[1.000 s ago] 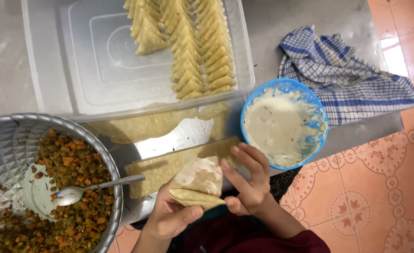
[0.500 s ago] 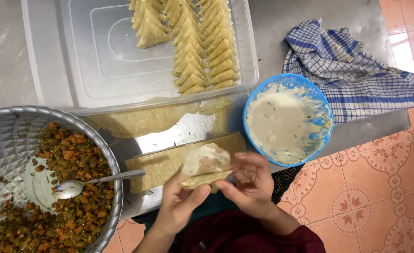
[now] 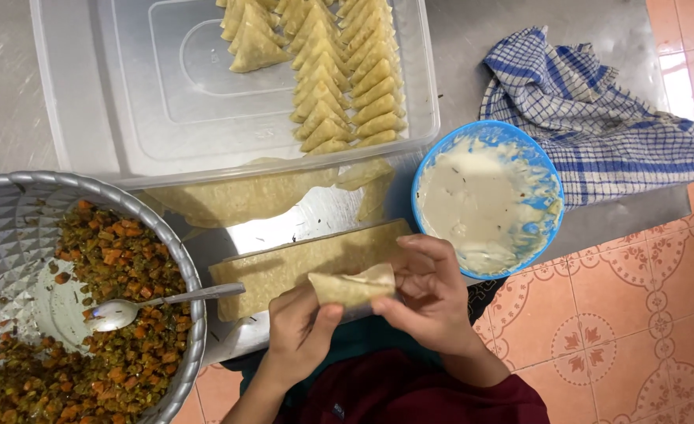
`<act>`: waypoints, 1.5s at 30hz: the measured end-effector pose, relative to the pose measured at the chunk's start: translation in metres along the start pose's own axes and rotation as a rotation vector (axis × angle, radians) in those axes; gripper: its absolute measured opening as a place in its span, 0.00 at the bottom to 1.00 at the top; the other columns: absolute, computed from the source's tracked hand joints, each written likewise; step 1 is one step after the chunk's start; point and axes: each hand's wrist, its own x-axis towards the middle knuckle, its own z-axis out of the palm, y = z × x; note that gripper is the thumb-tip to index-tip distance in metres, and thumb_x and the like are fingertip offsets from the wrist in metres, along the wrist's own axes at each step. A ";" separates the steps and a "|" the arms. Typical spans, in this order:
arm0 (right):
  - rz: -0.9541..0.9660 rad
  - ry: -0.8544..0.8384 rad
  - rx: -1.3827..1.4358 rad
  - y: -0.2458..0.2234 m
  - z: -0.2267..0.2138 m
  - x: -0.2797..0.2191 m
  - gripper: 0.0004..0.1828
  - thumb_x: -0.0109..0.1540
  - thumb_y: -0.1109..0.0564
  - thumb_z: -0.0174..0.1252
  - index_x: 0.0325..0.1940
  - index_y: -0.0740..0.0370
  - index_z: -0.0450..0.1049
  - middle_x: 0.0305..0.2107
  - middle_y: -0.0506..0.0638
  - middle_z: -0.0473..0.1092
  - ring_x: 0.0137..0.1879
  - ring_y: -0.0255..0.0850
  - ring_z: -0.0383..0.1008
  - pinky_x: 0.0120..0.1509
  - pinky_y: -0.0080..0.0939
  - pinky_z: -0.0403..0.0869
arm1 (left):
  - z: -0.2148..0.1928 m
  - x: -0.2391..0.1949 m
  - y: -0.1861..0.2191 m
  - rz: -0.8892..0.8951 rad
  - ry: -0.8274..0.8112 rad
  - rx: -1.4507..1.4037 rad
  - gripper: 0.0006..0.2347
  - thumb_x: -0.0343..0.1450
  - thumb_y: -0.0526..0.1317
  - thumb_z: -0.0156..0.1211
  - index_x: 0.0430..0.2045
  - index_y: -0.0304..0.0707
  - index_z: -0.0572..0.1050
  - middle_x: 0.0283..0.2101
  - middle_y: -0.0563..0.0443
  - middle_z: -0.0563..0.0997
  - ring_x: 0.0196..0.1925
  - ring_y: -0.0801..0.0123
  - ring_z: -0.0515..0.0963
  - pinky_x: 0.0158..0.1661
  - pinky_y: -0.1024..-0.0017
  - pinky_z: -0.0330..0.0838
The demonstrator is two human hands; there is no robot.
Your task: Filling and folding samosa pastry sheets into triangles and sealing them with paste
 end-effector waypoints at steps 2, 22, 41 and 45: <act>-0.039 0.098 -0.246 0.006 0.002 0.002 0.29 0.62 0.73 0.61 0.63 0.65 0.57 0.43 0.63 0.71 0.46 0.43 0.77 0.50 0.37 0.78 | 0.004 0.001 0.007 -0.261 0.026 -0.310 0.19 0.76 0.46 0.54 0.54 0.27 0.74 0.60 0.42 0.80 0.55 0.66 0.84 0.50 0.77 0.79; 0.431 -0.297 -0.080 -0.041 -0.024 0.046 0.25 0.66 0.60 0.60 0.65 0.62 0.60 0.41 0.61 0.80 0.47 0.45 0.82 0.49 0.39 0.80 | -0.025 0.026 0.052 0.064 -0.099 -0.026 0.06 0.69 0.25 0.64 0.33 0.37 0.78 0.49 0.35 0.76 0.47 0.60 0.86 0.47 0.73 0.84; 0.067 -0.271 -0.877 -0.061 -0.005 0.028 0.23 0.62 0.53 0.66 0.59 0.62 0.71 0.45 0.46 0.82 0.51 0.38 0.86 0.57 0.36 0.81 | -0.020 0.035 0.047 0.060 -0.030 -0.052 0.05 0.68 0.29 0.67 0.31 0.39 0.79 0.46 0.39 0.80 0.49 0.59 0.86 0.52 0.69 0.84; -0.282 -0.121 -1.087 -0.035 0.001 0.007 0.19 0.60 0.56 0.71 0.53 0.60 0.74 0.45 0.45 0.80 0.50 0.37 0.84 0.60 0.36 0.81 | -0.009 0.031 0.045 -0.012 0.018 -0.153 0.03 0.70 0.31 0.65 0.32 0.37 0.76 0.41 0.43 0.82 0.45 0.61 0.84 0.48 0.70 0.81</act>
